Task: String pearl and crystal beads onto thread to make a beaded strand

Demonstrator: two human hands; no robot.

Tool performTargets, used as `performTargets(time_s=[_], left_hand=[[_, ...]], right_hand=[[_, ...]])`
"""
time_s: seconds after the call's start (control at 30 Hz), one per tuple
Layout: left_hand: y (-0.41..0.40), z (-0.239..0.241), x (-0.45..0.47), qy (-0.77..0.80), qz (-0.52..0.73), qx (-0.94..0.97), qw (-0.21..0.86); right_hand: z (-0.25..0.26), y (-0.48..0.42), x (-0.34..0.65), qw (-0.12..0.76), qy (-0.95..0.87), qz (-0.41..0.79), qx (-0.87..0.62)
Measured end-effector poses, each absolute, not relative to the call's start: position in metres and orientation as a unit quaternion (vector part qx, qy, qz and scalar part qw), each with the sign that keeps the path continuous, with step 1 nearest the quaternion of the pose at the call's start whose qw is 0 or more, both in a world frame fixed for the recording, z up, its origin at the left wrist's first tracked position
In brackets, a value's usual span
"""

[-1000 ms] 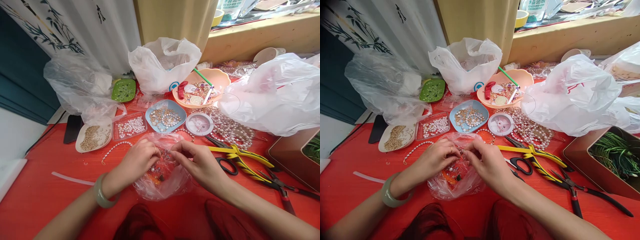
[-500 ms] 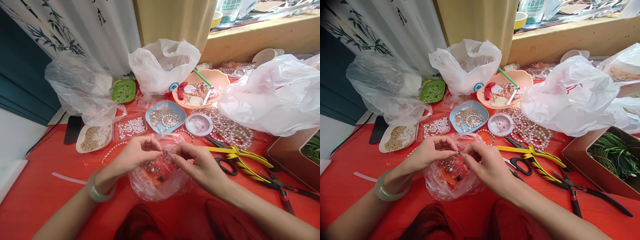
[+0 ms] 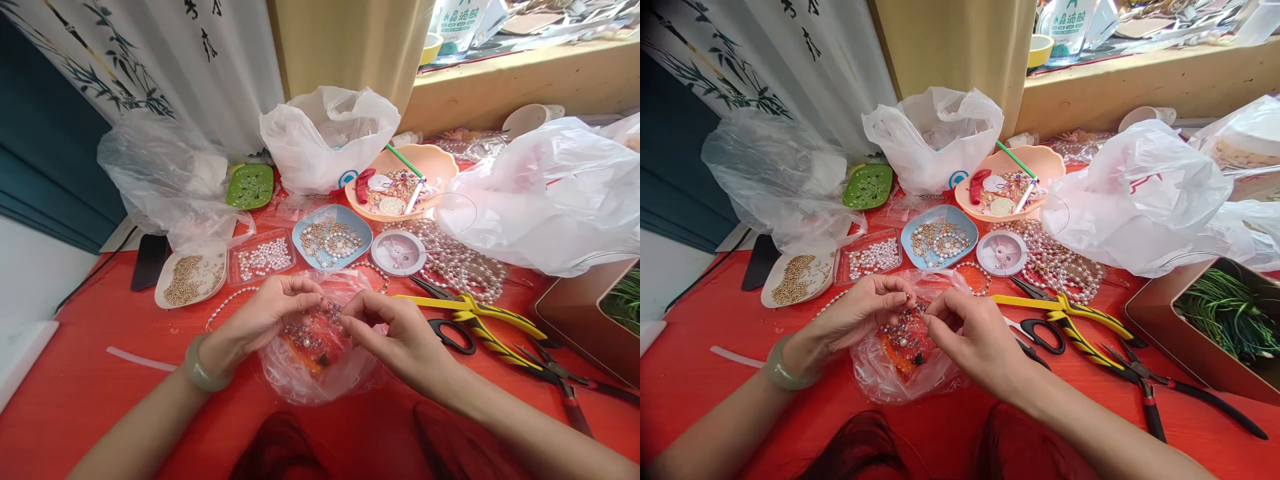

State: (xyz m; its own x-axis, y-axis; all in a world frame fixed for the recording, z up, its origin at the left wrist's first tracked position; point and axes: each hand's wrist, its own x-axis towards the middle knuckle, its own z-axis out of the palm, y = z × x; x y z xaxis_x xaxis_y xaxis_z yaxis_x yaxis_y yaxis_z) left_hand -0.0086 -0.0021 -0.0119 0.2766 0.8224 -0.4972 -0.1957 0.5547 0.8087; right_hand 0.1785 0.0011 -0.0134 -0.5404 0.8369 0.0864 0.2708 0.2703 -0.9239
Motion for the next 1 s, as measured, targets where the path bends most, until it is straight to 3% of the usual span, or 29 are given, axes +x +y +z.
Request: performTargets(time_s=[1.0], left_hand=[[-0.0035,-0.0133,-0.0073,0.489,0.347,0.325,0.731]], right_hand=[[-0.0156,0.0012,0.1775,0.292,-0.74,0.478,-0.372]])
